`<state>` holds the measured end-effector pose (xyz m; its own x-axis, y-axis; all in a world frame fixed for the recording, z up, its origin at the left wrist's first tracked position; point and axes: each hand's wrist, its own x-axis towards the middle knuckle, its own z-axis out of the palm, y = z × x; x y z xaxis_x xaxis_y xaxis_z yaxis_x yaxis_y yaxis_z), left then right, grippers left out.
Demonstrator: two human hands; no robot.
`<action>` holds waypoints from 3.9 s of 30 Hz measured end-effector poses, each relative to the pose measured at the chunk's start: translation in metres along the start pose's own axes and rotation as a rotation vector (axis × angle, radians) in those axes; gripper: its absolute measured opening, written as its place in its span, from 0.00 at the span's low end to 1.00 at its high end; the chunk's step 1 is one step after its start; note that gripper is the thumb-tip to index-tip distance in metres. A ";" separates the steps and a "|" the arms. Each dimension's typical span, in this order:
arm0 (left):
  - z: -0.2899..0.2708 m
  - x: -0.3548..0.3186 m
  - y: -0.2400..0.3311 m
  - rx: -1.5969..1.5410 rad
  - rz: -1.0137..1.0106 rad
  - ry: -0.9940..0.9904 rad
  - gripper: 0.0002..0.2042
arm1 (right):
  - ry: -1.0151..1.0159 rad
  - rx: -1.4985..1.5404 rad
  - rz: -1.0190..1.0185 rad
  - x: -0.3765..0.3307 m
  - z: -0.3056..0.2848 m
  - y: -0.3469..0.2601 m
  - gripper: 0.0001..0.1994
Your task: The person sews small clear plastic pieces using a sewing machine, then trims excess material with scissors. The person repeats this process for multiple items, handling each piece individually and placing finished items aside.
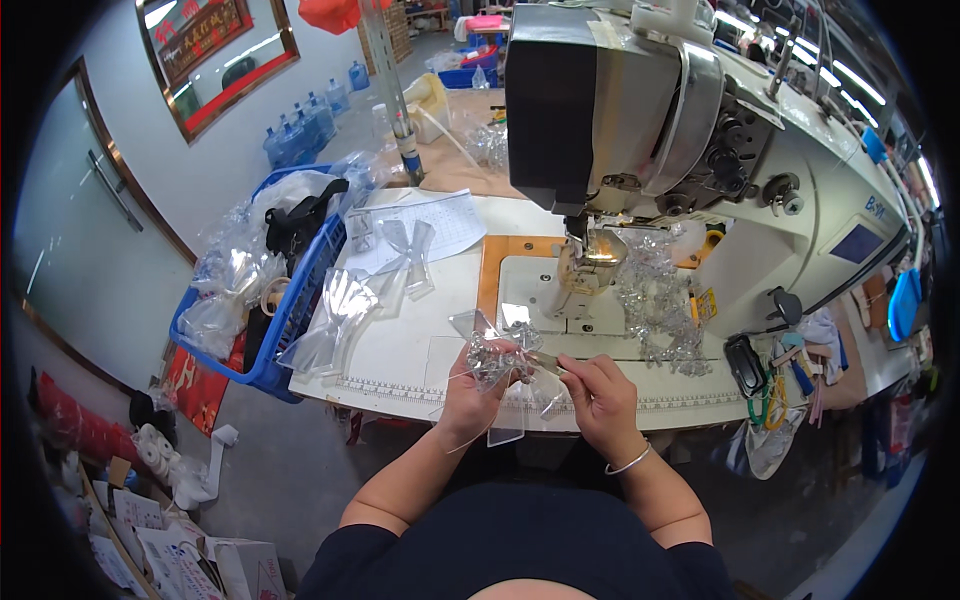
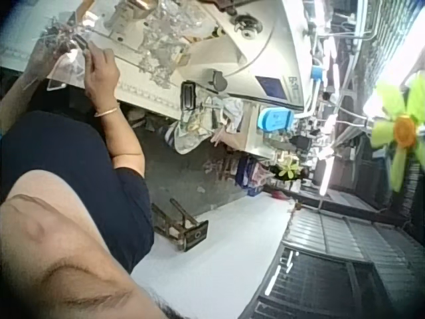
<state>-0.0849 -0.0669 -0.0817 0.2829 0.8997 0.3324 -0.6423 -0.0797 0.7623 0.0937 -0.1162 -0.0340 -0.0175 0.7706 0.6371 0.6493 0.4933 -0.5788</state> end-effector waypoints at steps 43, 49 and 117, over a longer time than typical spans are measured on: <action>0.008 0.002 0.031 -0.095 -0.325 0.194 0.15 | -0.041 0.196 -0.024 0.005 -0.001 0.024 0.16; 0.010 0.000 0.029 -0.115 -0.364 0.160 0.16 | -0.128 0.027 -0.208 0.005 0.012 0.015 0.20; 0.013 -0.003 0.019 -0.001 -0.502 0.033 0.21 | -0.458 0.300 -0.205 0.014 -0.008 0.035 0.22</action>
<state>-0.0886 -0.0770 -0.0616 0.5343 0.8402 -0.0926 -0.4335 0.3664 0.8233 0.1221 -0.0914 -0.0415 -0.4903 0.7104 0.5049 0.3556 0.6920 -0.6283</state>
